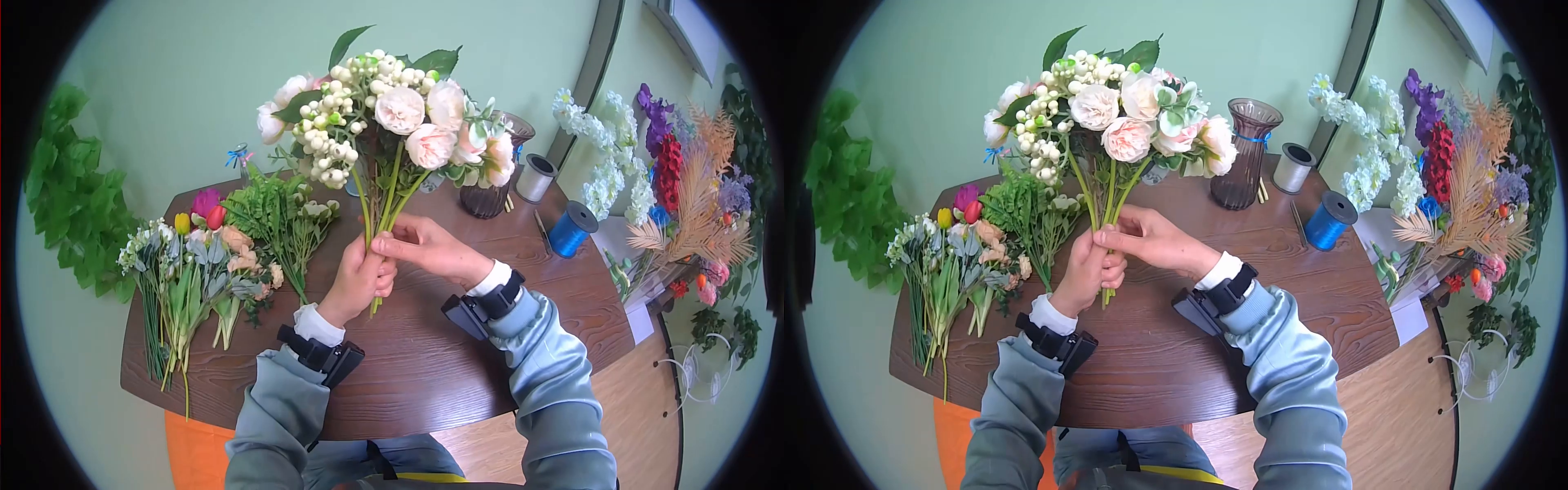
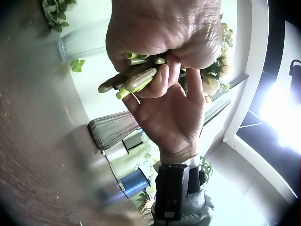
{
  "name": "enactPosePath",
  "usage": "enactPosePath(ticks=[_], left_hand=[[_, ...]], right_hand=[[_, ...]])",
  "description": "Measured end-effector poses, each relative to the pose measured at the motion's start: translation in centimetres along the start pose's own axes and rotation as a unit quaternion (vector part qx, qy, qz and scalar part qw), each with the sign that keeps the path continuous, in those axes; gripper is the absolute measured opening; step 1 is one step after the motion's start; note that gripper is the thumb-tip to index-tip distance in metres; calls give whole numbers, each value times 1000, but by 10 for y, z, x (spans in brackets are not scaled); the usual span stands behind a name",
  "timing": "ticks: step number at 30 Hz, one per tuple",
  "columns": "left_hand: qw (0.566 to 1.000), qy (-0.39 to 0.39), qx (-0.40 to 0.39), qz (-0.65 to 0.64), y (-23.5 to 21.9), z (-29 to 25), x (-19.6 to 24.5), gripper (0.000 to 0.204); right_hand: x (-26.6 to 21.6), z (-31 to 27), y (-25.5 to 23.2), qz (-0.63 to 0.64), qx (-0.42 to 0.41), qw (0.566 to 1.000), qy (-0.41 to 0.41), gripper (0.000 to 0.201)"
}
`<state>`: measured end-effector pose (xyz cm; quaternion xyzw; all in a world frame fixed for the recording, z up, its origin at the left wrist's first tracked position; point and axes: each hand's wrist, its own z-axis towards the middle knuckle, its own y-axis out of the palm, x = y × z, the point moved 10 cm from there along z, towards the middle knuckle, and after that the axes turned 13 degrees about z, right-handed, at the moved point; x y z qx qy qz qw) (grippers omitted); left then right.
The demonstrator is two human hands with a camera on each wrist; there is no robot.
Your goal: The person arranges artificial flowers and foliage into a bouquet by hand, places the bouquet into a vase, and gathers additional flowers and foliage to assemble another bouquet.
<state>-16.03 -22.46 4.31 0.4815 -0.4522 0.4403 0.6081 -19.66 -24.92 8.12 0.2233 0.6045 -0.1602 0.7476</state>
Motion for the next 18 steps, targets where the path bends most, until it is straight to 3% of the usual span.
enactPosePath(ticks=[9,11,16,18], left_hand=[[1000,-16,11,8,0,12,-25,19],[999,-38,19,9,0,10,-31,20],[1000,-26,15,10,1,9,-28,20],[999,-25,19,8,-1,9,-27,20]], right_hand=[[34,-2,-20,1,-14,999,41,39],[29,-4,-20,41,33,998,27,30],[29,-6,-13,57,21,996,61,29],[24,-5,-12,52,29,998,36,28]])
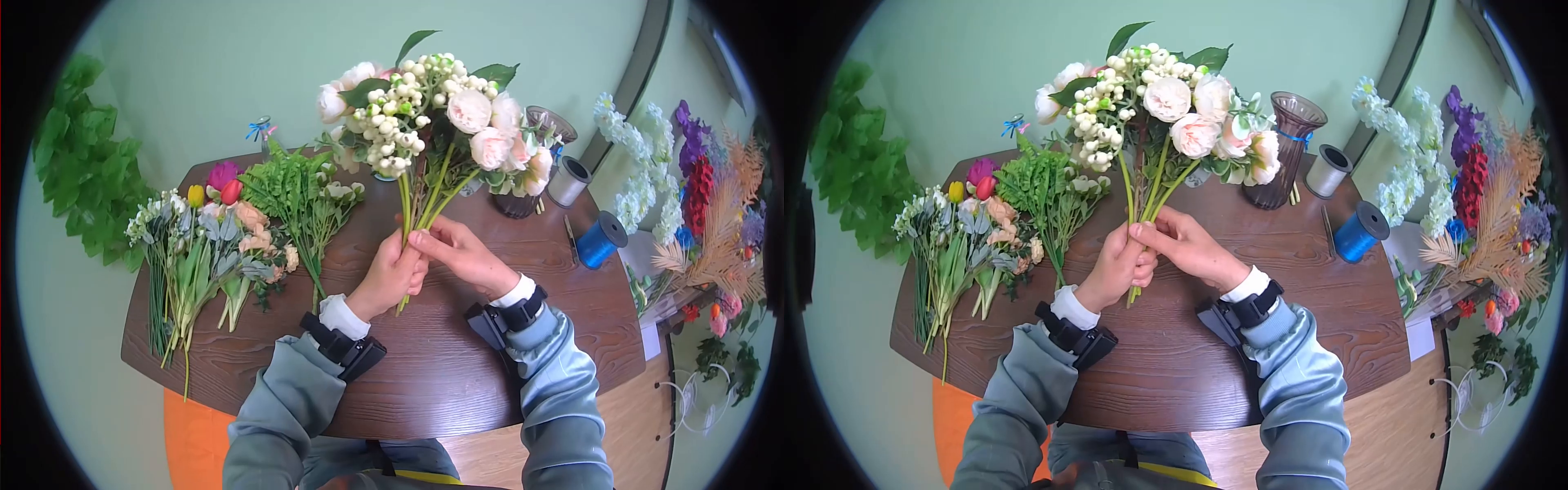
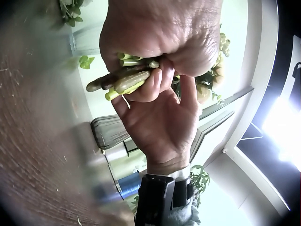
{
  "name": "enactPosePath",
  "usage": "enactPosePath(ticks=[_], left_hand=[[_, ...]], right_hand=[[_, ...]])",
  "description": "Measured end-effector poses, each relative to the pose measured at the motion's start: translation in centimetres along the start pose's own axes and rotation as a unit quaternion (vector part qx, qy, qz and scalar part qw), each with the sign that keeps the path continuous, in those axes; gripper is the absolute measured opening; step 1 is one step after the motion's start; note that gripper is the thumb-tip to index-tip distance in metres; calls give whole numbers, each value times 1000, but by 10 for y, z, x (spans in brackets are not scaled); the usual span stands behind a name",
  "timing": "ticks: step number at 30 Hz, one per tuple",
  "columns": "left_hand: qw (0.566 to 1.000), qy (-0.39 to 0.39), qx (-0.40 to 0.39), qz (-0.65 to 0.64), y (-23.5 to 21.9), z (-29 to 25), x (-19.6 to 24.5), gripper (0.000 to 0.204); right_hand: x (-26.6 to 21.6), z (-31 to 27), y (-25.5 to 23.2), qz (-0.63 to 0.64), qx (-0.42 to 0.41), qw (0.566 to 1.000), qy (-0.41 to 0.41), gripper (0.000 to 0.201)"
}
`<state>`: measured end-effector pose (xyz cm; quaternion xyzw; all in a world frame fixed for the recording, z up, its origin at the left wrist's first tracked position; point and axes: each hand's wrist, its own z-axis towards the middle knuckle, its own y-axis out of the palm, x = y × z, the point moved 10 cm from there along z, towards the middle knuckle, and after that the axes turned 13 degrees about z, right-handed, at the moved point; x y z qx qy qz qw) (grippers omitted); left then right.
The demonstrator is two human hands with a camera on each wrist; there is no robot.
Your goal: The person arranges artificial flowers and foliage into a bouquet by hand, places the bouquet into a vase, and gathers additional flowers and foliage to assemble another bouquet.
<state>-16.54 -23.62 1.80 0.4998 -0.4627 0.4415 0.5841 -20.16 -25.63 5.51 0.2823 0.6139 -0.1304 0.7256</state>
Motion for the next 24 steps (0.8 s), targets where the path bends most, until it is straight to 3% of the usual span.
enactPosePath(ticks=[13,24], left_hand=[[1000,19,16,1,-14,-3,11,22],[1000,5,25,-13,-13,-3,8,20]], right_hand=[[6,11,12,-3,-19,1000,10,30],[-6,6,5,-4,-12,999,-39,33]])
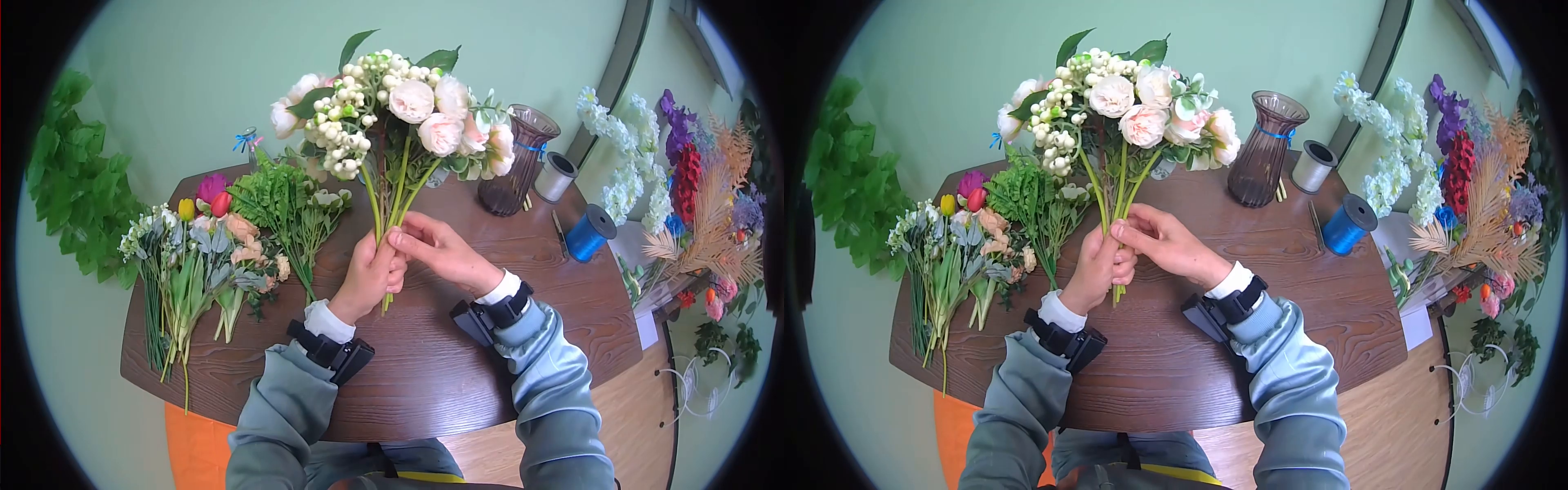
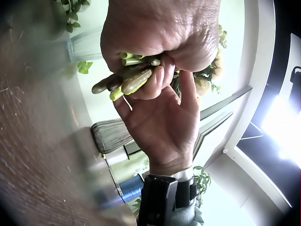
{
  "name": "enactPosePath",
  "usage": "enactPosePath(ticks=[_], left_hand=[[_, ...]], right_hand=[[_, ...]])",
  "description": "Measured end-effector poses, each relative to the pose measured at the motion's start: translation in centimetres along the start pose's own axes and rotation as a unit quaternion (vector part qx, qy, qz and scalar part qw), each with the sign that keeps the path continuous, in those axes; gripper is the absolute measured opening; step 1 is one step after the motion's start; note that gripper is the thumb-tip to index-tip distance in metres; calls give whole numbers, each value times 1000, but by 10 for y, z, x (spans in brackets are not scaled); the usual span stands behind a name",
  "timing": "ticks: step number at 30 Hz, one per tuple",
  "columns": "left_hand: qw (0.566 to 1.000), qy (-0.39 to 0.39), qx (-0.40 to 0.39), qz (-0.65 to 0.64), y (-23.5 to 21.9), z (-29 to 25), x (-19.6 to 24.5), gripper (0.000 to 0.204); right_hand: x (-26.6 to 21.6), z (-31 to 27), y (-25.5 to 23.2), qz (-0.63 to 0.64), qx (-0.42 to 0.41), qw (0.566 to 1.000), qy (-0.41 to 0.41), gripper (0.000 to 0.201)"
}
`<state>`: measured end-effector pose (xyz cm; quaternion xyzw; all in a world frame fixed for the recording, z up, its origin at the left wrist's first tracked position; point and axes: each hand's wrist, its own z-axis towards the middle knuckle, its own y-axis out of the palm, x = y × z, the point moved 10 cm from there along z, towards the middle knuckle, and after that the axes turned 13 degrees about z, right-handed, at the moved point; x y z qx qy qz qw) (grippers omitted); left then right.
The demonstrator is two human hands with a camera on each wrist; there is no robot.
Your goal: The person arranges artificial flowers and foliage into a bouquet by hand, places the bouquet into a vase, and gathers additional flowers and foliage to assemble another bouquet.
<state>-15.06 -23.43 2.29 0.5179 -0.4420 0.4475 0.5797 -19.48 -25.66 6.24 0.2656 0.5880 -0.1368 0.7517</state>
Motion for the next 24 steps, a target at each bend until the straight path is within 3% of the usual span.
enactPosePath(ticks=[14,22,24], left_hand=[[998,-19,-58,11,25,-5,-15,15],[996,-54,-44,49,26,-5,-24,16],[996,-62,-40,57,27,-5,-26,16]], right_hand=[[8,-7,-14,-35,43,997,59,39],[13,-11,-14,6,49,997,62,37],[18,-11,-22,-47,79,993,71,36]])
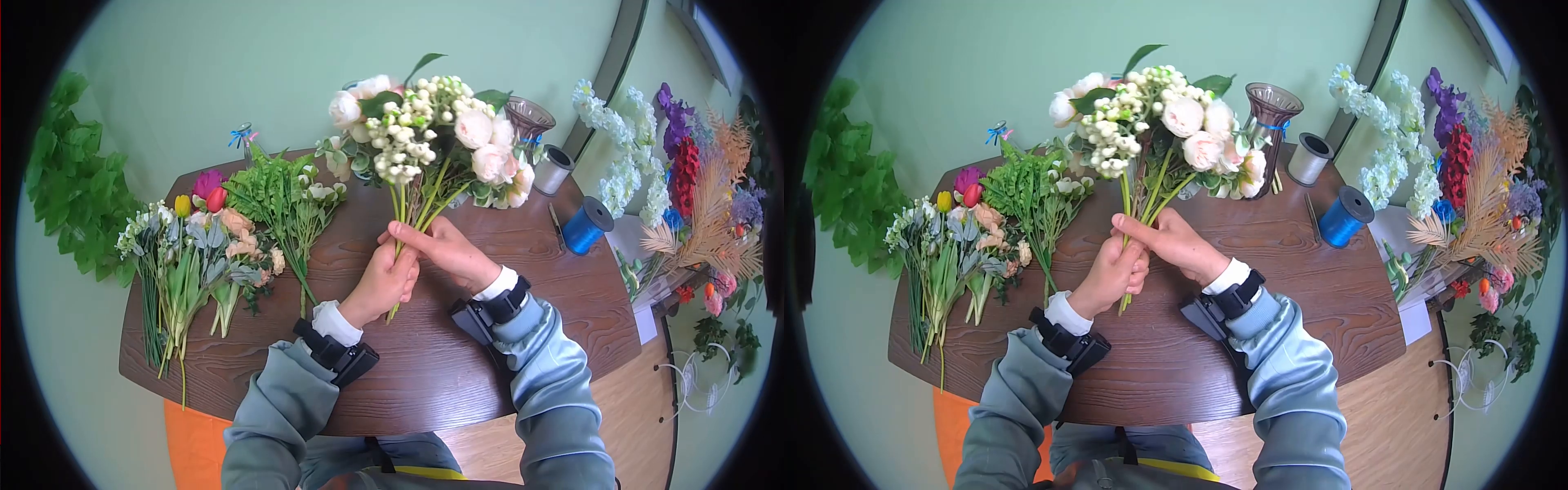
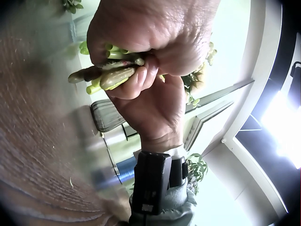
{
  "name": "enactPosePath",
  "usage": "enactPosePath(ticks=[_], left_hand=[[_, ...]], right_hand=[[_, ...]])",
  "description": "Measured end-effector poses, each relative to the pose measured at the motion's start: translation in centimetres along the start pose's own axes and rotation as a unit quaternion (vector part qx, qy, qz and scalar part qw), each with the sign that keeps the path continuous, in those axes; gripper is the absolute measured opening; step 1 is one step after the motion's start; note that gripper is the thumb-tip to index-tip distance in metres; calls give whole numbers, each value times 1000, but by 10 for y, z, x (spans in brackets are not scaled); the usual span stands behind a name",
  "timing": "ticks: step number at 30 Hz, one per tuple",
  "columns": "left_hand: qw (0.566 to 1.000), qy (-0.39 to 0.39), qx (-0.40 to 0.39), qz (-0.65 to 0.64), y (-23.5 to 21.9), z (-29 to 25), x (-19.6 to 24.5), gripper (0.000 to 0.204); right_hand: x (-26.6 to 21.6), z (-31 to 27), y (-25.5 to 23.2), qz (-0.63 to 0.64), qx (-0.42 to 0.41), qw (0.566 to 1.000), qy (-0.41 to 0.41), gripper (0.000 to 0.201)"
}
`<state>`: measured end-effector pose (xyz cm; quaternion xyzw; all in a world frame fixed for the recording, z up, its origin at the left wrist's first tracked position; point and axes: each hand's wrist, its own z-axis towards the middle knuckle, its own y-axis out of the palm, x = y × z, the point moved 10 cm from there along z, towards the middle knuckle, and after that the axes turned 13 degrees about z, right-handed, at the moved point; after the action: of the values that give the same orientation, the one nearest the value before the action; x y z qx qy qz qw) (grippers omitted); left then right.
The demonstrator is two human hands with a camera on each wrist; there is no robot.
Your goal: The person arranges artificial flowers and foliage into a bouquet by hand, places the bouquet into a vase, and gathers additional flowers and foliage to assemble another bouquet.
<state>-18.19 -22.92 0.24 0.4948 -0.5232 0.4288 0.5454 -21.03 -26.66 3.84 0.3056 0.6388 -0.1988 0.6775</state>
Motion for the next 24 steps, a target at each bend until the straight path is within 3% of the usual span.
enactPosePath(ticks=[6,12,15,20,24], left_hand=[[999,-39,0,24,1,-3,-6,13],[995,-73,-43,-54,3,-2,-12,11],[996,-57,-53,-52,8,1,-6,11],[998,35,-39,-26,15,16,14,14],[999,40,-33,-18,25,33,30,16]], right_hand=[[15,4,1,49,-14,999,16,35],[15,2,6,69,-31,997,32,35],[6,1,5,88,-26,996,11,34],[-13,-7,-14,48,-11,999,-20,35],[-32,-21,-43,40,-5,997,-64,42]])
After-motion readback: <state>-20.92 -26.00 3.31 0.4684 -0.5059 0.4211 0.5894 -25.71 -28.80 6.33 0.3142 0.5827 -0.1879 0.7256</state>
